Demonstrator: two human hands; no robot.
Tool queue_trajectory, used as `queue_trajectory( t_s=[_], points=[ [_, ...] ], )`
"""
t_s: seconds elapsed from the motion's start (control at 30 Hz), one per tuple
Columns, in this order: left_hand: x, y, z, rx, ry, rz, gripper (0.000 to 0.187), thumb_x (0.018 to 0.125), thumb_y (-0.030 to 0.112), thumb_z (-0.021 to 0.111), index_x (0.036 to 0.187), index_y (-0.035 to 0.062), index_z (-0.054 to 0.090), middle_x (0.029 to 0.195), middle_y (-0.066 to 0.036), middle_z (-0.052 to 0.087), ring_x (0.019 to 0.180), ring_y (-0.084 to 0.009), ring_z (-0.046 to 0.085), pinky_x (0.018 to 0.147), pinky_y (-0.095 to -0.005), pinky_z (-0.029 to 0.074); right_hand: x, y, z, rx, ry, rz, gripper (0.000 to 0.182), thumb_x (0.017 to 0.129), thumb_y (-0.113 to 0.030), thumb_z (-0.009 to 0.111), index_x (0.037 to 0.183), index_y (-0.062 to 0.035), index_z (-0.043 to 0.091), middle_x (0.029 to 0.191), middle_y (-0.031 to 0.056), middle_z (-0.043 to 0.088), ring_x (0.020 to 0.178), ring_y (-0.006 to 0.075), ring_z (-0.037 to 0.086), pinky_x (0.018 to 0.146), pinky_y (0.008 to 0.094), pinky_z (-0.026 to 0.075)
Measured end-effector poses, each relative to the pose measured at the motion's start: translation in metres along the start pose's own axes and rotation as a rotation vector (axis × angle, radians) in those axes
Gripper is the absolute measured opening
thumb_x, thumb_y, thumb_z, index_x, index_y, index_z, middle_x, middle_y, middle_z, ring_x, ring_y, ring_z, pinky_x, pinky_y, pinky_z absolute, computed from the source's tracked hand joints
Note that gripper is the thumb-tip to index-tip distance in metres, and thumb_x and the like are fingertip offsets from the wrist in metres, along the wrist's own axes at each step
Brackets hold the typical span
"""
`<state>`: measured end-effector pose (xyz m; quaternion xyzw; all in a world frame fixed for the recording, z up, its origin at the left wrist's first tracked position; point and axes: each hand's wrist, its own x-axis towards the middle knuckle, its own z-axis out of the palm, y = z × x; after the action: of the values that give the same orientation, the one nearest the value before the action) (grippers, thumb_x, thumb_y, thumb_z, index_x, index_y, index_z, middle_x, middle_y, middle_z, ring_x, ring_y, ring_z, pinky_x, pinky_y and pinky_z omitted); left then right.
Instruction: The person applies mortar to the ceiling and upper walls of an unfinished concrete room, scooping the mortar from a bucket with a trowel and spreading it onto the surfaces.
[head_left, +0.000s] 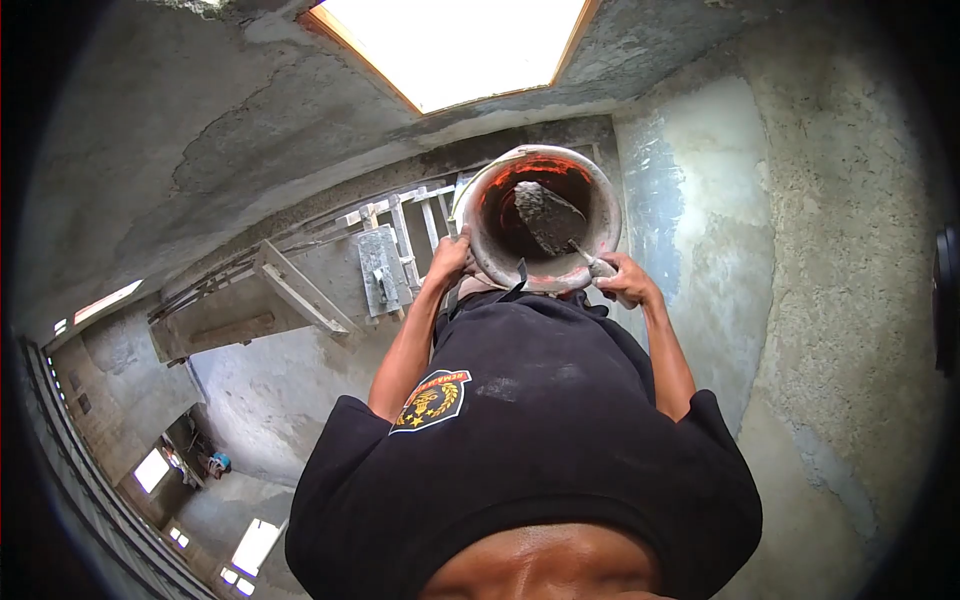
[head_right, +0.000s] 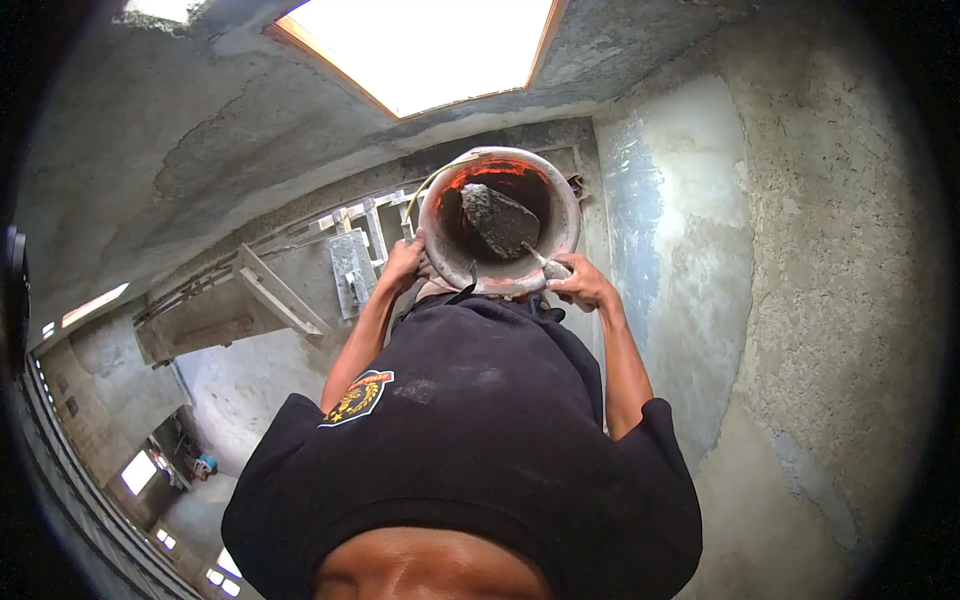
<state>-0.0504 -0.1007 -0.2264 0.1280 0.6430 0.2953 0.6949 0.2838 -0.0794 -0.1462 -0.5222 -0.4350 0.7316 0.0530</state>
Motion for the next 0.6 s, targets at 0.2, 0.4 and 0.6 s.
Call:
queue_trajectory(
  t_s=[0.2, 0.4, 0.6],
  points=[
    [0.009, -0.01, -0.003, -0.007, 0.011, 0.033, 0.049, 0.09, 0.04, 0.046, 0.055, 0.0058, 0.041, 0.046, 0.0, 0.037, 0.037, -0.0106, 0.033, 0.034, -0.0292, 0.028, 0.013, 0.01, 0.015, -0.073, -0.011, -0.114, 0.037, 0.065, -0.015, 0.066, 0.097, 0.002, 0.059, 0.074, 0.0027, 0.057, 0.066, 0.0108, 0.053, 0.062, 0.0256, 0.044],
    [-0.006, 0.004, 0.003, 0.274, 0.171, 0.138, 0.047, 0.089, 0.039, 0.049, 0.065, -0.0009, 0.05, 0.053, -0.002, 0.044, 0.04, -0.0114, 0.041, 0.035, -0.0286, 0.035, 0.018, -0.008, 0.028, -0.095, 0.005, -0.224, 0.036, 0.067, -0.019, 0.064, 0.095, 0.0024, 0.058, 0.082, 0.0031, 0.058, 0.078, 0.0123, 0.052, 0.073, 0.0277, 0.043],
    [-0.01, 0.045, 0.017, 0.476, 0.334, 0.593, 0.034, 0.086, 0.036, 0.052, 0.09, 0.0016, 0.052, 0.064, -0.006, 0.052, 0.05, -0.0134, 0.051, 0.04, -0.0297, 0.042, 0.012, -0.075, 0.038, 0.213, 0.127, -0.303, 0.031, 0.074, -0.029, 0.049, 0.086, -0.0013, 0.055, 0.063, 0.0028, 0.051, 0.049, 0.0096, 0.048, 0.046, 0.0229, 0.043]
  ],
)
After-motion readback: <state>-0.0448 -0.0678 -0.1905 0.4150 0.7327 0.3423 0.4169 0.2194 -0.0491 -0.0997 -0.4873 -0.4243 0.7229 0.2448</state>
